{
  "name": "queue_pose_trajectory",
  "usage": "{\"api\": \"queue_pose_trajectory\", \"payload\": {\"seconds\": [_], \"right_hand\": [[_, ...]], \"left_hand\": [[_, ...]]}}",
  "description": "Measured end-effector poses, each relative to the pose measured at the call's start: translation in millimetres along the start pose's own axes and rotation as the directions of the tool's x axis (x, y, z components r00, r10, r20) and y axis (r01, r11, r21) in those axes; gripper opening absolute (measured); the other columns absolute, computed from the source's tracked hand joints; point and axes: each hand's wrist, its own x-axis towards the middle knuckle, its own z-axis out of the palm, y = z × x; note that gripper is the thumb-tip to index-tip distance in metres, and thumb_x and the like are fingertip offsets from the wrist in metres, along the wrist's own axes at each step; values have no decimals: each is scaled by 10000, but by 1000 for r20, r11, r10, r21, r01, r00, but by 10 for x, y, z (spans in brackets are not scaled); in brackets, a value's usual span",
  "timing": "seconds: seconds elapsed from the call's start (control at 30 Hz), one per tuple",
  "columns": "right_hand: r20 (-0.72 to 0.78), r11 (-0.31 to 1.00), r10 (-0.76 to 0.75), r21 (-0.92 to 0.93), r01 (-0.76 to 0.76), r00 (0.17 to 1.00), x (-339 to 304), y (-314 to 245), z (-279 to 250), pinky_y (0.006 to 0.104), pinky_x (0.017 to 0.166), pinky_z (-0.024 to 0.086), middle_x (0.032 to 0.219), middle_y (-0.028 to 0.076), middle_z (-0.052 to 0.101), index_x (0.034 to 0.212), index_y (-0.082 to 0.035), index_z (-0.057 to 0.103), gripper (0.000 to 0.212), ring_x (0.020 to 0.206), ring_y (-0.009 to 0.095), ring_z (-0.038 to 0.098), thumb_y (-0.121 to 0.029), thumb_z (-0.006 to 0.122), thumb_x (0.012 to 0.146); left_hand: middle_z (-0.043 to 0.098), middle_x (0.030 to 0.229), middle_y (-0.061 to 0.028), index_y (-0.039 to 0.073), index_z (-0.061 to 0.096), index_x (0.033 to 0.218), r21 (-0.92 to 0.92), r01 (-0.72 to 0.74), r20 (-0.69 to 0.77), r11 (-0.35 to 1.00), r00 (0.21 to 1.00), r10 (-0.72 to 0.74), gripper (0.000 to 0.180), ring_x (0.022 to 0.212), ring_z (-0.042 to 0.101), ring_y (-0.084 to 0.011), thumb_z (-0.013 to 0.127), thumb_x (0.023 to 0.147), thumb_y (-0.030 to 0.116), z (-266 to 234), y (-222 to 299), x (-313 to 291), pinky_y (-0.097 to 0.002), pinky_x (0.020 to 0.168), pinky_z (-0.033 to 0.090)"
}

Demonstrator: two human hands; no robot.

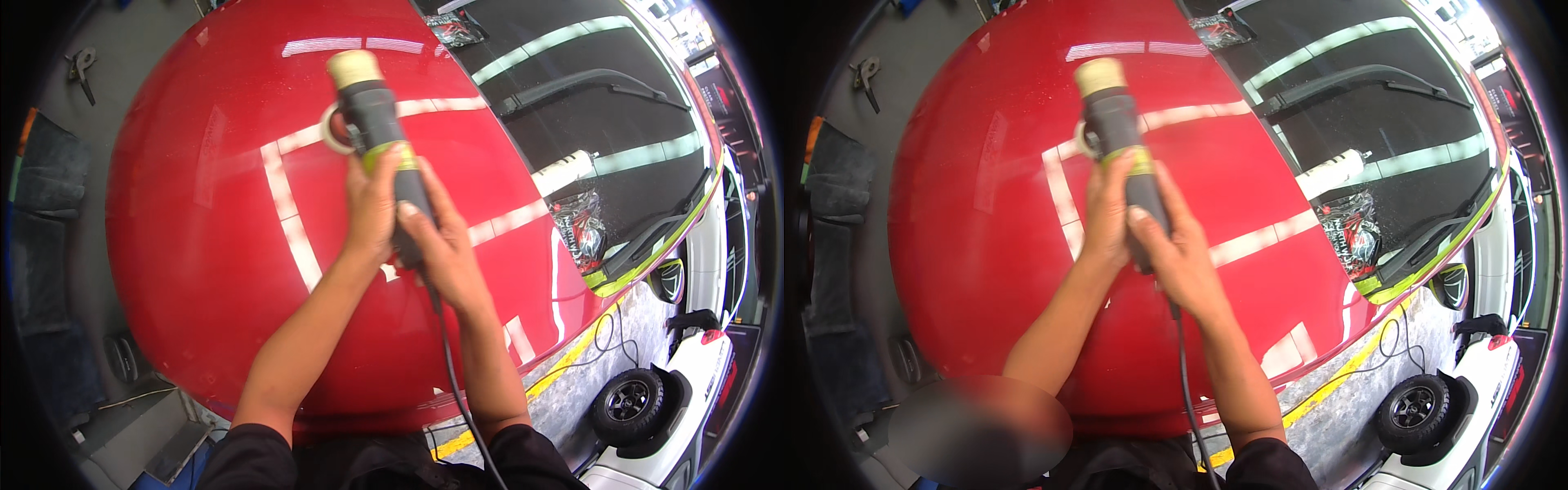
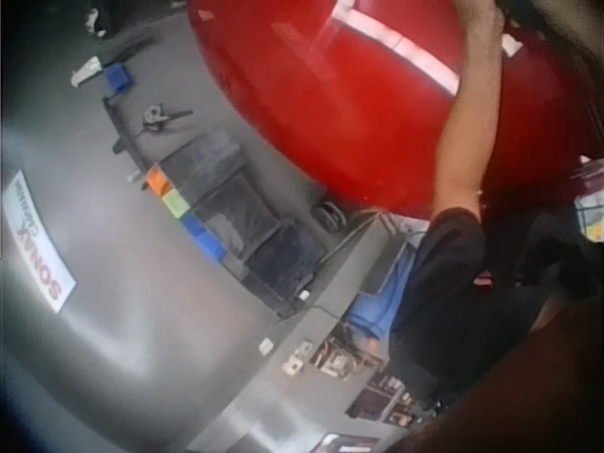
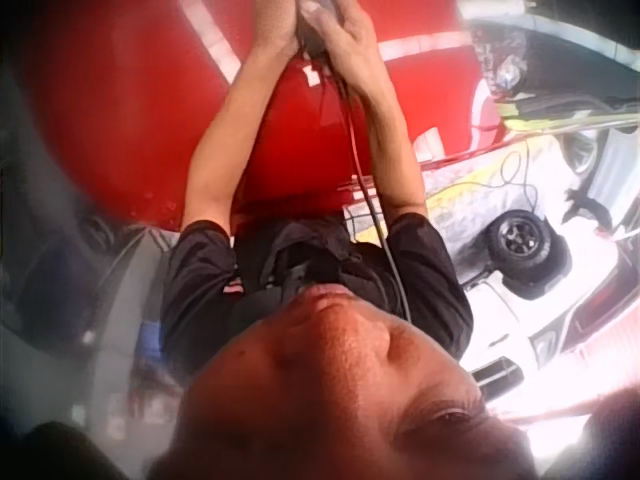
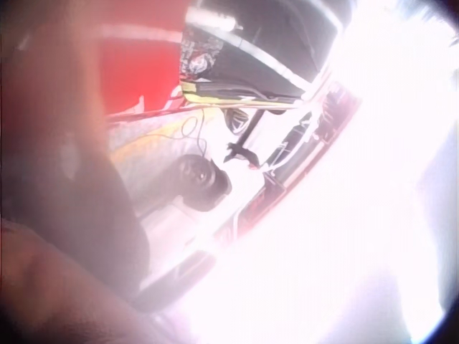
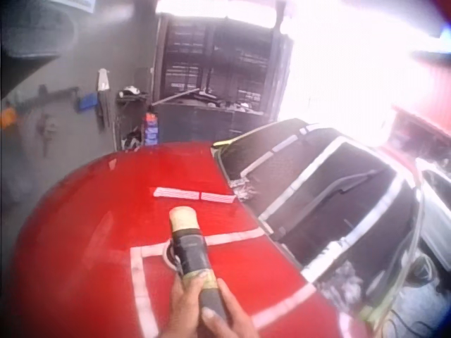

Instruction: The person uses a rotary polisher with a foam pad to buff a taped-off rectangular area on the hood of a red car. The operator moves the polisher in overlapping passes across the marked section, maintaining contact with the surface throughout the clip.

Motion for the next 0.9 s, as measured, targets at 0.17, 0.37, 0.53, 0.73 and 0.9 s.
{"api": "queue_pose_trajectory", "payload": {"seconds": [0.17,0.37,0.53,0.73,0.9], "right_hand": [[-286,999,28,-18,-35,958,-112,-34,-736,248,471,505,1042,92,694,1717,-129,325,692,664,98,651,-278,596,1098],[-442,999,17,51,6,897,-326,-21,-875,239,398,469,872,86,691,1721,-141,286,694,563,133,666,-277,574,1104],[-408,1000,-1,-12,-4,913,-412,100,-605,241,398,485,887,93,702,1719,-136,276,669,579,146,676,-288,517,1115],[-311,995,-12,-94,-18,950,-530,122,-53,233,471,473,887,50,674,1729,-135,293,684,603,83,625,-276,542,1108],[-88,1000,-6,-4,6,996,-542,167,272,371,1096,467,1580,229,507,1724,-52,272,763,1372,262,548,-273,635,1090]], "left_hand": [[666,1064,-86,30,532,1300,-36,144,178,989,975,-135,471,898,679,-174,758,976,286,814,-687,147,-337,769,576],[659,1177,-167,-6,497,1389,55,203,300,978,931,-210,620,1033,675,-221,761,941,331,1130,-1101,61,-376,897,567],[637,1106,-107,20,508,1358,30,222,290,975,931,-221,564,928,661,-160,763,961,329,803,-762,-110,-324,787,576],[617,1088,-74,59,490,1406,-7,160,248,987,956,-154,509,879,644,-122,710,1019,306,222,-272,-296,-300,735,575],[633,1055,-64,51,525,1328,16,136,77,991,988,-137,428,875,651,-106,709,1030,299,-187,141,-497,-278,740,572]]}}
